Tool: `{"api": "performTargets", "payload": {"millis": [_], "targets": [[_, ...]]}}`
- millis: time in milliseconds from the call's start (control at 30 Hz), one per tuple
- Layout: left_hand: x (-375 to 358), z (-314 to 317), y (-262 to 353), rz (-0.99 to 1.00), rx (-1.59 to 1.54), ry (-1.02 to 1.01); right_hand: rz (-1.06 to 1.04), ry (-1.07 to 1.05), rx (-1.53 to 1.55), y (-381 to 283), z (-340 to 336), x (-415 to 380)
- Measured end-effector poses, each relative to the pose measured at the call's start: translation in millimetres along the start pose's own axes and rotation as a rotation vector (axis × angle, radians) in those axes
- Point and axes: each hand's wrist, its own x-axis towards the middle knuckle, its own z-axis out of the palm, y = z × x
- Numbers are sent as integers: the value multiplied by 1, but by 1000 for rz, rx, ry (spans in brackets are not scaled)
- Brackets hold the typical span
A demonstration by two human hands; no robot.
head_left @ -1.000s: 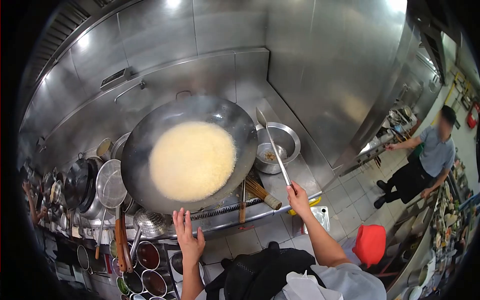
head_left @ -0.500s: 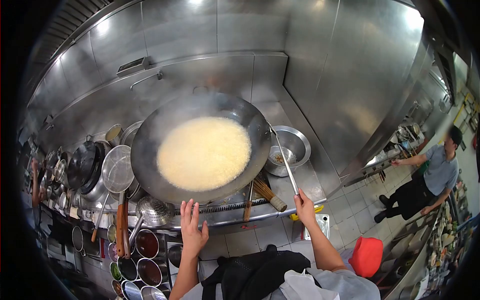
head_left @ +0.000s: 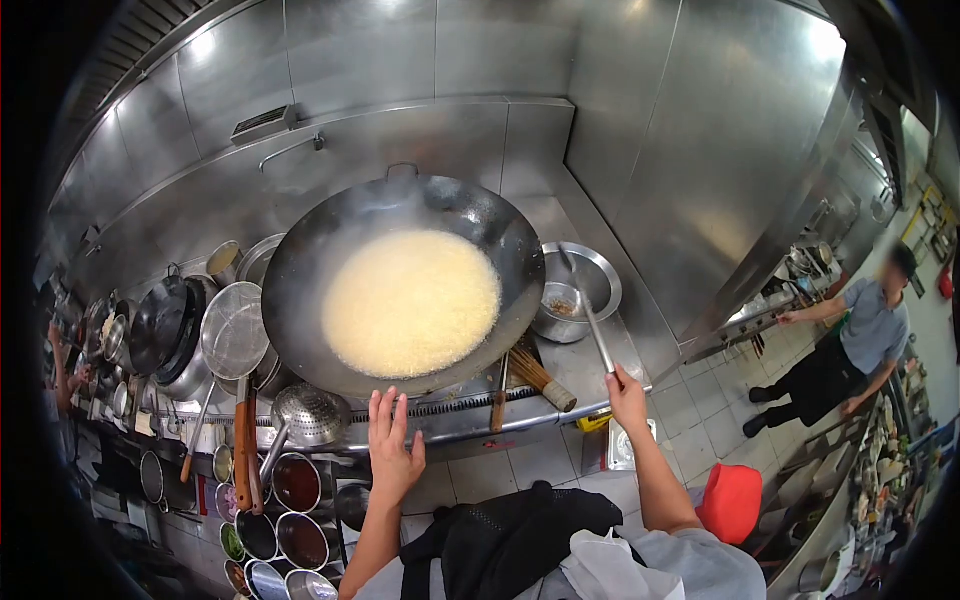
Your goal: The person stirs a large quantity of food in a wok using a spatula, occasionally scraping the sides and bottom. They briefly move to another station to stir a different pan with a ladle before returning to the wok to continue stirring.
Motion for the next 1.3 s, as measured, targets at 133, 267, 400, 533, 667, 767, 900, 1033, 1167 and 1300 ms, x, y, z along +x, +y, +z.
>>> {"api": "performTargets", "payload": {"millis": [133, 267, 400, 533, 667, 767, 900, 1033, 1167, 1300], "targets": [[-2, 0, -4, 15, -20, -20, 73, 23, 221, -38, -2, 2], [-3, 1, -9, 36, -41, -23, 93, -146, 198, -103, -17, 24], [-5, 5, -14, 47, -51, -12, -13, -166, -175, -142, -35, 11], [-4, 8, -11, 18, -56, 4, 48, -163, -290, -130, -41, 12], [-4, 12, -15, 44, -84, 43, -51, 33, -249, -108, -39, 14], [-5, 12, -12, 31, -77, 30, 4, 136, -163, -98, -41, 16], [-4, 13, -15, 29, -58, 28, -22, 55, 46, -117, -36, 29], [-4, 9, -13, 47, -77, 19, 150, -221, 383, -129, -22, 22], [-23, 16, -14, 113, -158, 253, 199, -308, 474, -113, -14, -4], [-86, 51, -31, -1, -326, 142, 151, -323, 502, -60, 0, -35]]}}
